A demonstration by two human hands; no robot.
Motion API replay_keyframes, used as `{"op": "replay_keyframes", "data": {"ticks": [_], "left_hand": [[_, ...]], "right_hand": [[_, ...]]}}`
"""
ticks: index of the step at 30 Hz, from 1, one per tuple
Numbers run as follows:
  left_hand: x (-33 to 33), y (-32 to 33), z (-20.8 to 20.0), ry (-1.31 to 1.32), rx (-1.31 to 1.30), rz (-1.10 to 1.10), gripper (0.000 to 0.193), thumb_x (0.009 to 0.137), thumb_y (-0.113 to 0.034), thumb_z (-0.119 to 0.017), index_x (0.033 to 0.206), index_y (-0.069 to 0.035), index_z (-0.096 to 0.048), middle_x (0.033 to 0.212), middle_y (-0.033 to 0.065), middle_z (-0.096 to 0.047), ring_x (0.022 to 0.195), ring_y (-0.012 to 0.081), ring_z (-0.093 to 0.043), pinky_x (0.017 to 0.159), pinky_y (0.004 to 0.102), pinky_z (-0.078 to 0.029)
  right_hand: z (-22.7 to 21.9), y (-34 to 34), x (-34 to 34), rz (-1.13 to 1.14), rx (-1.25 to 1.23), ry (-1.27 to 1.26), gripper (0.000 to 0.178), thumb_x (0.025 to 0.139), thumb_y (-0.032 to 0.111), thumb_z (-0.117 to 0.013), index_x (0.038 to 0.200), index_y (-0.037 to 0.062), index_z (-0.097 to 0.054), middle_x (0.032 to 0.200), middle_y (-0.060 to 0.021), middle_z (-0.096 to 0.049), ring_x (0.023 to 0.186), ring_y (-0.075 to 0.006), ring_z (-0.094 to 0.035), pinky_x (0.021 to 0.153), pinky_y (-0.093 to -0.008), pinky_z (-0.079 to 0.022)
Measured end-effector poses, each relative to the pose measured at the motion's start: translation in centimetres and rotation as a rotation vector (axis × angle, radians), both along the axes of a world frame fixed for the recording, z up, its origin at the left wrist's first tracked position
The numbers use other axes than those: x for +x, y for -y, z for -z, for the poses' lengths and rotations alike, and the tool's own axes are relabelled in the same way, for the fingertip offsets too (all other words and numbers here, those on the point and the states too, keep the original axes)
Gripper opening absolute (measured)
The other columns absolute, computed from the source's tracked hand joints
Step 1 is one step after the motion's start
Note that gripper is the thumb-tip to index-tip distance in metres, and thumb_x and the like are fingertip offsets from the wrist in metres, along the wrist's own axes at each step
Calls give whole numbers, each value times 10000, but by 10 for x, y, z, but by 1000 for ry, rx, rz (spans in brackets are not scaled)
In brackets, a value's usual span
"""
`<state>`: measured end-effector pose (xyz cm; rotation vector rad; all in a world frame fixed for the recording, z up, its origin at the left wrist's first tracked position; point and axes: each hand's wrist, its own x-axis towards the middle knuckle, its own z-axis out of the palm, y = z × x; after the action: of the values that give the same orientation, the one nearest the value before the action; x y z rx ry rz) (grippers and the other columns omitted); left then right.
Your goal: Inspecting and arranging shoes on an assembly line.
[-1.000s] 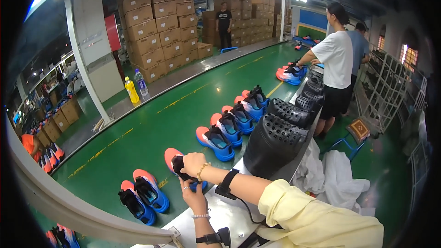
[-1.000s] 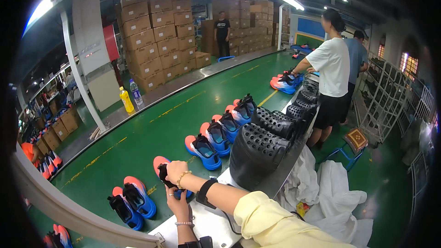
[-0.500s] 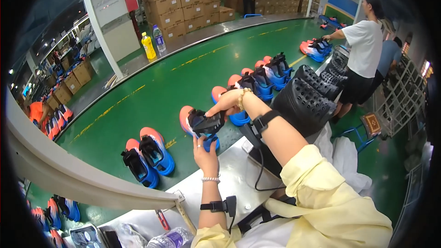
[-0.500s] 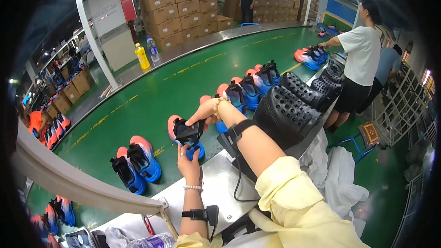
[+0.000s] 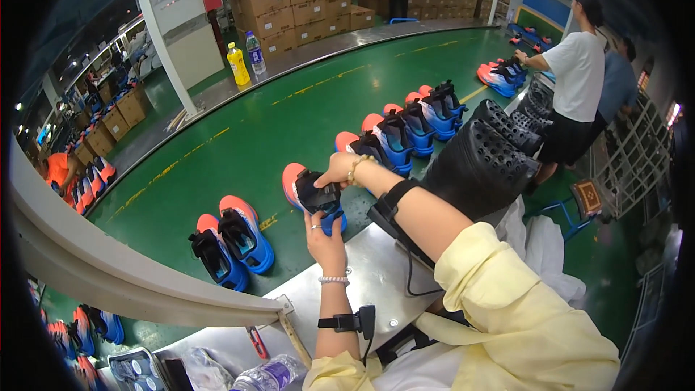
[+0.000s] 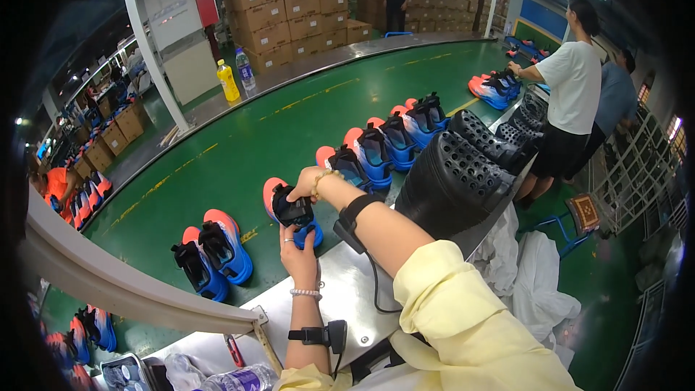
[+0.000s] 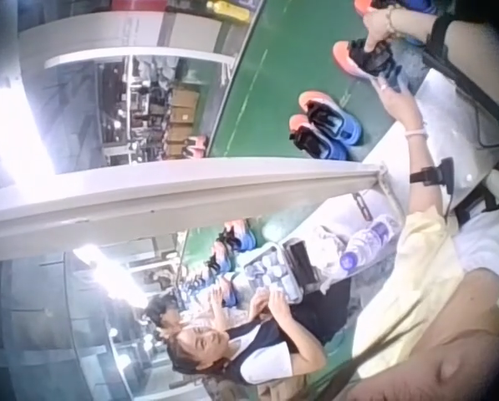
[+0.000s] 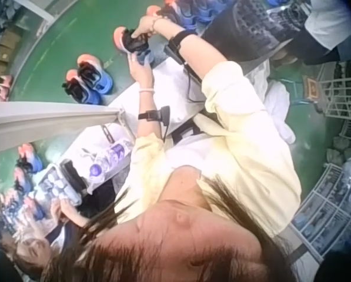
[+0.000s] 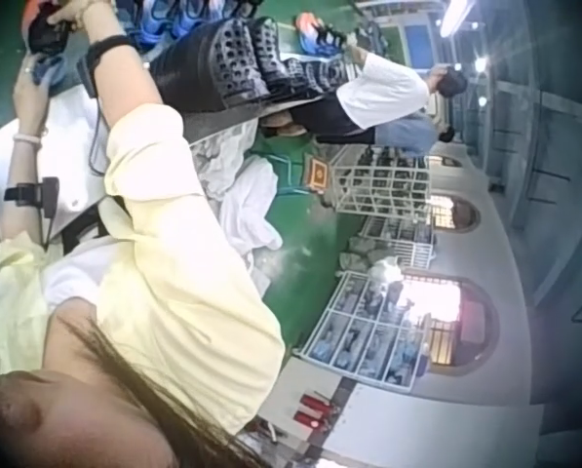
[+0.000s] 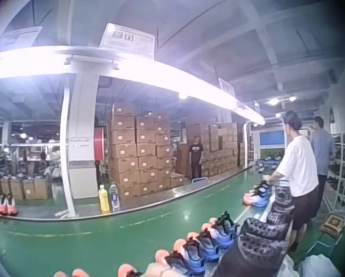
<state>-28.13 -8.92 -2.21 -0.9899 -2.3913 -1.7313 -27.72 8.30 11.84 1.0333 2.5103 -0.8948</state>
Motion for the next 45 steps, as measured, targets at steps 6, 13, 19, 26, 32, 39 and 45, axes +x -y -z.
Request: {"op": "replay_keyframes", "data": {"ticks": [6, 13, 19, 26, 32, 39, 45], "left_hand": [[0, 3, -5, 49, 4, -6, 335, 793, -184, -742, 1081, -76, -609, 1439, 227, -457, 1165, 418, -563, 932, 427, -470], [2, 0, -3, 127, 25, 30, 482, 796, -8, -693, 1259, 14, -559, 1419, 237, -484, 1239, 352, -548, 996, 370, -443], [-8, 3, 3, 229, 83, 40, 339, 796, -68, -698, 1118, -24, -602, 1429, 240, -465, 1186, 415, -558, 959, 423, -462], [-7, -4, -7, 155, 65, 76, 316, 797, -15, -660, 1103, 10, -589, 1457, 258, -423, 1258, 412, -499, 1004, 410, -426], [-63, 16, 14, 437, 288, 446, 335, 863, -4, -612, 1185, -26, -523, 1361, 127, -517, 1230, 241, -510, 1014, 364, -429], [-125, -28, -28, 27, -133, 237, 816, 672, -132, -845, 1370, -57, -428, 1341, 158, -525, 1204, 276, -536, 993, 374, -455], [-113, -60, -41, -56, -388, 464, 827, 654, -221, -856, 1363, -66, -459, 1151, 194, -663, 1064, 320, -650, 933, 387, -504]], "right_hand": [[32, 46, -4, 144, 464, -279, 498, 716, 501, -771, 857, 25, -741, 876, -187, -718, 830, -312, -711, 718, -393, -574], [83, 68, -32, 202, 639, -316, 122, 782, 172, -671, 776, 68, -734, 815, -139, -718, 793, -267, -723, 674, -359, -585], [96, 62, -48, 244, 493, -397, 106, 777, 98, -643, 767, 31, -725, 833, -173, -716, 806, -314, -718, 707, -391, -588], [63, 46, -30, 112, 300, -286, 266, 794, 268, -646, 858, 28, -742, 955, -195, -712, 904, -337, -699, 821, -410, -563], [2, 94, 116, -111, 90, -904, 353, 906, 341, -601, 1039, 14, -609, 806, -190, -669, 780, -412, -642, 669, -482, -501], [-142, 72, 331, -193, 544, -1217, 274, 750, 168, -778, 984, 43, -708, 639, 14, -631, 540, -166, -614, 495, -269, -468], [-128, -6, 384, 672, 695, -1328, 229, 915, 147, -595, 1046, -33, -650, 840, -80, -649, 808, -143, -612, 773, -262, -458]]}}
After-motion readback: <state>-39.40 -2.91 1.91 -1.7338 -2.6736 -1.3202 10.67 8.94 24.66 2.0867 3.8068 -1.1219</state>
